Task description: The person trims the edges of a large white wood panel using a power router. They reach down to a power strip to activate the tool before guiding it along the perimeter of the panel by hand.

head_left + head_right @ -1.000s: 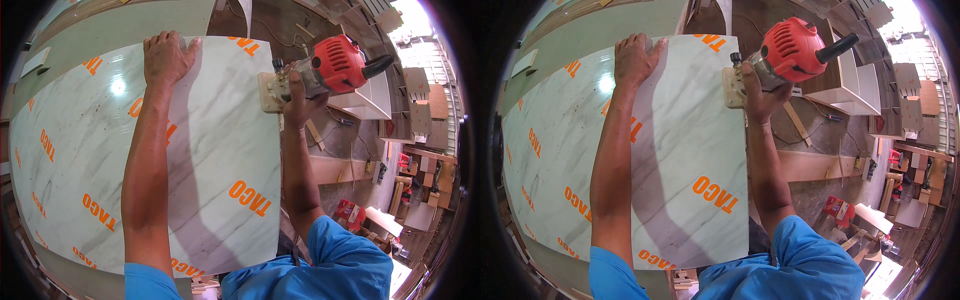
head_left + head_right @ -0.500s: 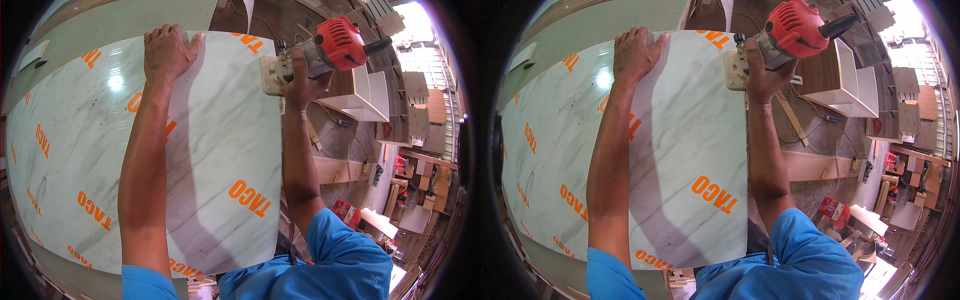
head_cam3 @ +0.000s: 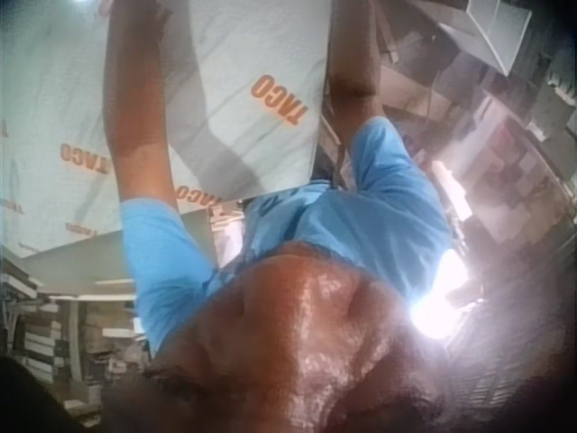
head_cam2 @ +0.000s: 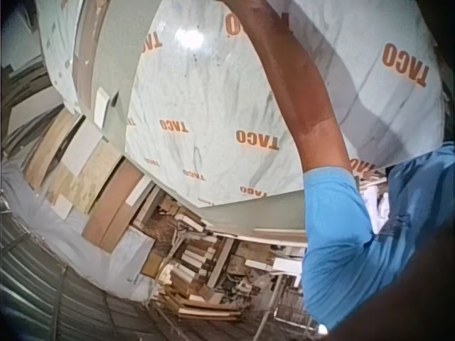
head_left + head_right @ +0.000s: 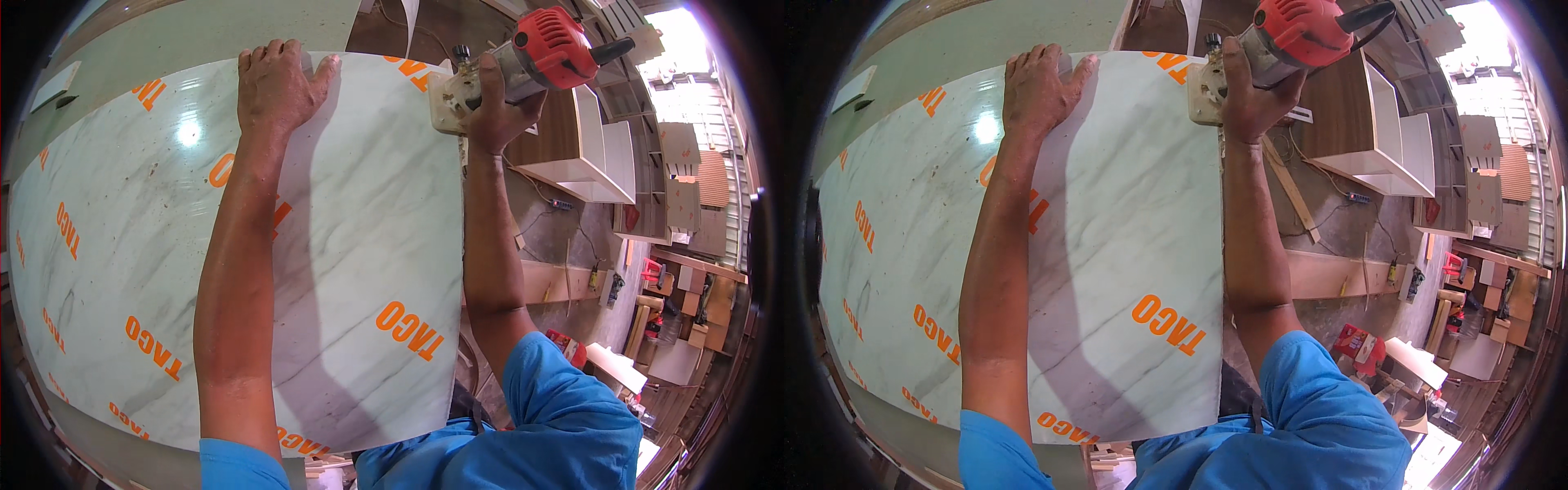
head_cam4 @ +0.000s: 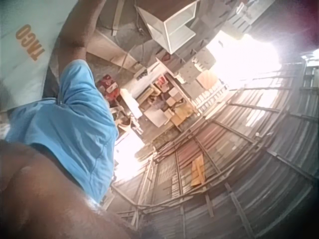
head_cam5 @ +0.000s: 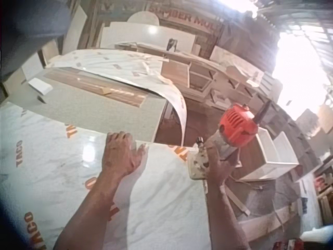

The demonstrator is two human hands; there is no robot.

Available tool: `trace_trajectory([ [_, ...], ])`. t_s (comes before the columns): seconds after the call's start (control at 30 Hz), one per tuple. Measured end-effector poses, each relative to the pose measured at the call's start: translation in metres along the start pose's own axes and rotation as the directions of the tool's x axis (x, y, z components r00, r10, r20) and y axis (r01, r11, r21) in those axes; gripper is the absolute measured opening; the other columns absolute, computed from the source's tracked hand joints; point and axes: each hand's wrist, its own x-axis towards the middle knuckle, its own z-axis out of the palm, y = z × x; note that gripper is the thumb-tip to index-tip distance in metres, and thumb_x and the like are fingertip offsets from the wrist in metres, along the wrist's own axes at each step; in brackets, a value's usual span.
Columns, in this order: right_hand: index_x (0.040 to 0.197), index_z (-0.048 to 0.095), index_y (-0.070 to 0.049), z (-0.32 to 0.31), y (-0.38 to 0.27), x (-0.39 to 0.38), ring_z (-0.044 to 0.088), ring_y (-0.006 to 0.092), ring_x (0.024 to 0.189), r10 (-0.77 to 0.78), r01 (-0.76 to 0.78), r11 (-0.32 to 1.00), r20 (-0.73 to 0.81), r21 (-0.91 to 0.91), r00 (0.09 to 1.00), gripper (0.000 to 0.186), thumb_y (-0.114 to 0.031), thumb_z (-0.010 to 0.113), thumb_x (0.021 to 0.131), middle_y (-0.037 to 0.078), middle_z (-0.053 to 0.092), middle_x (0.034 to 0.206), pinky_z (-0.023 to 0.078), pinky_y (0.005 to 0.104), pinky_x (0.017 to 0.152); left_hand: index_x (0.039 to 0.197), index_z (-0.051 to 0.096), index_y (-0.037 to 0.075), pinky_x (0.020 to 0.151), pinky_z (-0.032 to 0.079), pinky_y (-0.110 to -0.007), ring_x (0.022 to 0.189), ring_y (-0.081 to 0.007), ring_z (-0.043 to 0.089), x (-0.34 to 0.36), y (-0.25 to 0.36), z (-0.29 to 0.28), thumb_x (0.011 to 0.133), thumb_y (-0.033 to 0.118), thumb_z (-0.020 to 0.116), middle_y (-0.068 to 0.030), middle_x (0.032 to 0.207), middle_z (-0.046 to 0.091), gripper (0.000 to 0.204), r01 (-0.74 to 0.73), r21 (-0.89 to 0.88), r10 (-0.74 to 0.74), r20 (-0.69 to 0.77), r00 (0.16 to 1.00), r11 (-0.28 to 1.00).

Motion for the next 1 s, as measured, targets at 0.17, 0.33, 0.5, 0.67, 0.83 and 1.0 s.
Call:
trace_trajectory([
  [0.17,0.131,0.051,0.001,0.006,0.009,0.006,0.06,0.016,0.1,0.015,-0.015,1.0,-0.013,0.011,1.0,0.066,-0.01,0.086,0.076,0.008,0.062,0.115,0.049,0.0308,0.091,0.113,0.066,0.0,0.111,0.034,-0.04,0.114,-0.0284,0.059,-0.001,0.001,0.001,0.095,0.06,0.054,-0.0158,0.115,0.066,0.064,0.011,0.001,-0.011,0.001,1.0,1.0],
  [0.33,0.129,0.052,0.003,0.009,0.025,0.012,0.063,0.0172,0.095,-0.062,0.062,0.998,-0.019,-0.027,0.998,0.062,-0.013,0.083,0.078,0.01,0.063,0.113,0.054,0.0326,0.085,0.113,0.067,0.002,0.115,0.031,-0.044,0.116,-0.0278,0.059,-0.001,-0.001,0.006,0.093,0.058,0.056,-0.013,0.113,0.067,0.061,0.012,-0.009,-0.013,-0.049,0.999,1.0],
  [0.5,0.127,0.053,0.002,0.009,0.032,0.018,0.061,0.0176,0.097,-0.054,0.053,0.998,-0.018,-0.035,0.998,0.064,-0.016,0.086,0.075,0.009,0.062,0.113,0.051,0.0326,0.088,0.113,0.067,0.002,0.116,0.031,-0.045,0.116,-0.0282,0.059,0.0,0.002,0.003,0.093,0.058,0.056,-0.013,0.113,0.067,0.06,0.02,-0.017,-0.02,-0.038,0.999,1.0],
  [0.67,0.124,0.055,0.0,0.015,0.033,0.02,0.059,0.0174,0.1,-0.007,0.007,1.0,-0.019,-0.017,1.0,0.064,-0.019,0.09,0.073,0.008,0.062,0.112,0.048,0.0325,0.092,0.114,0.067,0.002,0.116,0.03,-0.045,0.118,-0.028,0.058,-0.001,0.001,0.003,0.094,0.057,0.056,-0.0133,0.115,0.066,0.059,0.036,-0.016,-0.036,-0.036,0.999,0.999],
  [0.83,0.121,0.056,-0.001,0.015,0.041,0.025,0.061,0.0166,0.098,-0.025,0.024,0.999,-0.022,-0.021,0.999,0.061,-0.019,0.09,0.073,0.007,0.063,0.109,0.049,0.032,0.091,0.115,0.067,0.002,0.118,0.029,-0.045,0.12,-0.0281,0.057,-0.001,0.002,0.002,0.094,0.056,0.056,-0.0137,0.118,0.066,0.059,0.046,-0.007,-0.046,-0.003,0.999,0.999],
  [1.0,0.119,0.057,-0.001,0.019,0.041,0.028,0.061,0.0161,0.096,-0.029,0.029,1.0,-0.006,-0.006,1.0,0.06,-0.018,0.09,0.073,0.006,0.063,0.108,0.05,0.0316,0.088,0.116,0.066,0.002,0.119,0.028,-0.046,0.123,-0.0284,0.056,0.0,0.005,-0.003,0.094,0.056,0.056,-0.014,0.12,0.066,0.059,0.078,-0.014,-0.077,0.055,0.996,0.997],
])
